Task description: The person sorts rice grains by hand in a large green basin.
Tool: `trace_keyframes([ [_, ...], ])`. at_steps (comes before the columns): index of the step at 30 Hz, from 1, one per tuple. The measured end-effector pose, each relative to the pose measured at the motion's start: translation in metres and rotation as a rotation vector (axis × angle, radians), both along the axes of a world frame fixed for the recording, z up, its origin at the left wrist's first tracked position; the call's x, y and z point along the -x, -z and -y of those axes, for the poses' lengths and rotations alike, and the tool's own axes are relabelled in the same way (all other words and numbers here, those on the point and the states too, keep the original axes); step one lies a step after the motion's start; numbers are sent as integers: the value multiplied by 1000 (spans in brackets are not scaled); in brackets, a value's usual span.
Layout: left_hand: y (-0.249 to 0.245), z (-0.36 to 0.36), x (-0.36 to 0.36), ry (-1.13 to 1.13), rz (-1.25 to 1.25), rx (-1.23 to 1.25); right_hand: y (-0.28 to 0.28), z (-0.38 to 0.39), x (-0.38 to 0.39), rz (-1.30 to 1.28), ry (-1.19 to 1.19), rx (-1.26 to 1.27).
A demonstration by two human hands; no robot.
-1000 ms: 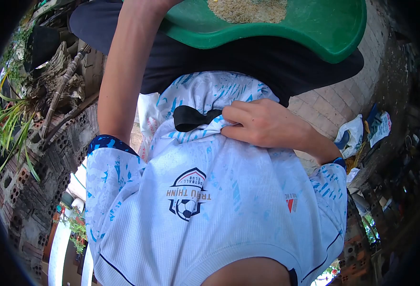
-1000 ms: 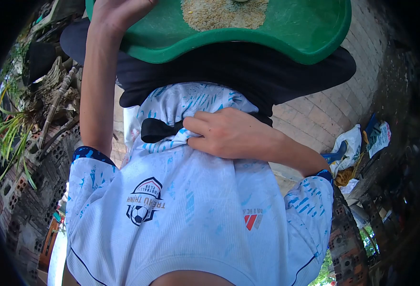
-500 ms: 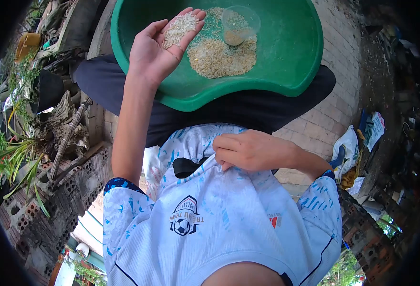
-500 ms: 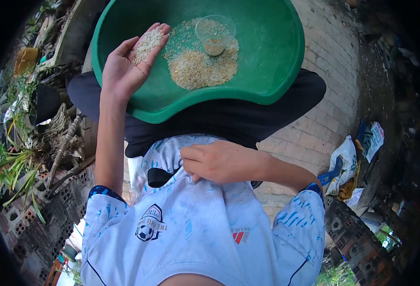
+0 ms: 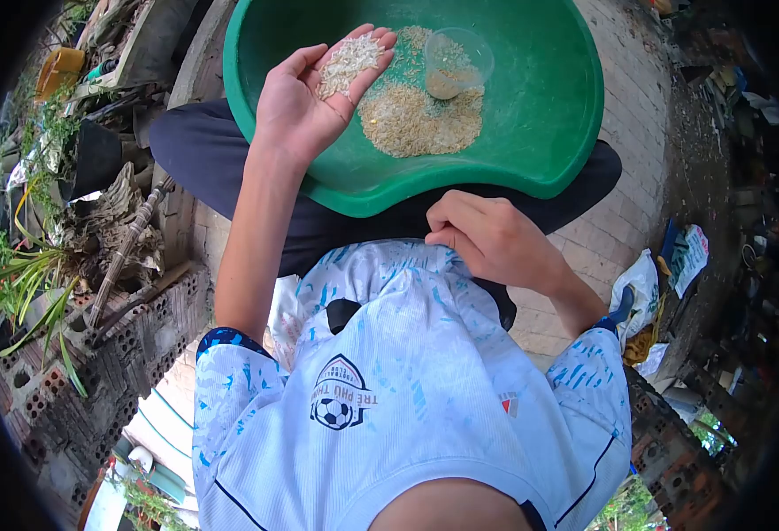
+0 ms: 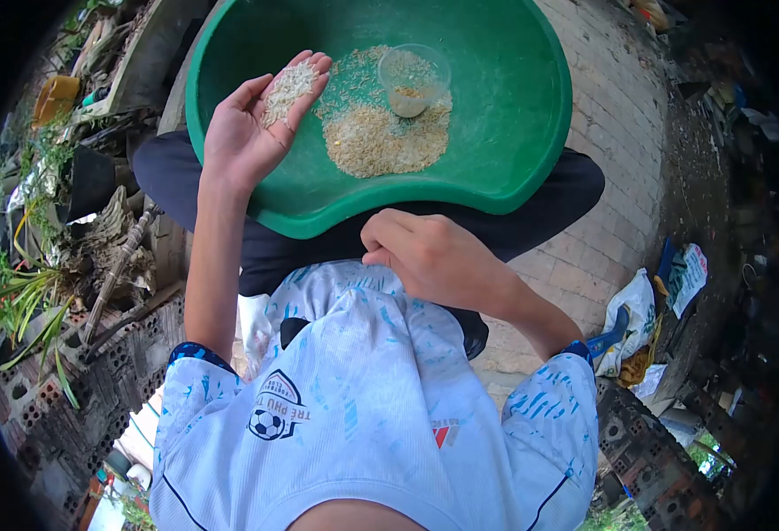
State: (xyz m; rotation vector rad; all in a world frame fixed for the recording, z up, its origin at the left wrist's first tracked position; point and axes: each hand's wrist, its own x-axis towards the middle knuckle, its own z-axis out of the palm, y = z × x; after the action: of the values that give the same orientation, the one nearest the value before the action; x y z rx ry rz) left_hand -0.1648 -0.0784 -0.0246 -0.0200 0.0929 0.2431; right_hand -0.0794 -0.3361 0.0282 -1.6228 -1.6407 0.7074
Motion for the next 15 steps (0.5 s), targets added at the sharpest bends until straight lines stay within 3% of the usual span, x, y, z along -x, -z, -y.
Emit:
trace_keyframes([
  [5,3,-1,2,60,57,13,7,-2,5,-70,77,-51],
  [7,-13,4,-2,-54,-220,-33,10,-4,5,-156,-29,-63],
  [9,-17,6,-3,-57,-218,-30,8,-3,8,-203,-43,-22],
  [11,-19,7,-4,-70,-250,-23,4,-5,11,-319,-96,216],
  [15,-20,8,-5,-82,-262,-36,24,-3,20,-283,-138,201],
])
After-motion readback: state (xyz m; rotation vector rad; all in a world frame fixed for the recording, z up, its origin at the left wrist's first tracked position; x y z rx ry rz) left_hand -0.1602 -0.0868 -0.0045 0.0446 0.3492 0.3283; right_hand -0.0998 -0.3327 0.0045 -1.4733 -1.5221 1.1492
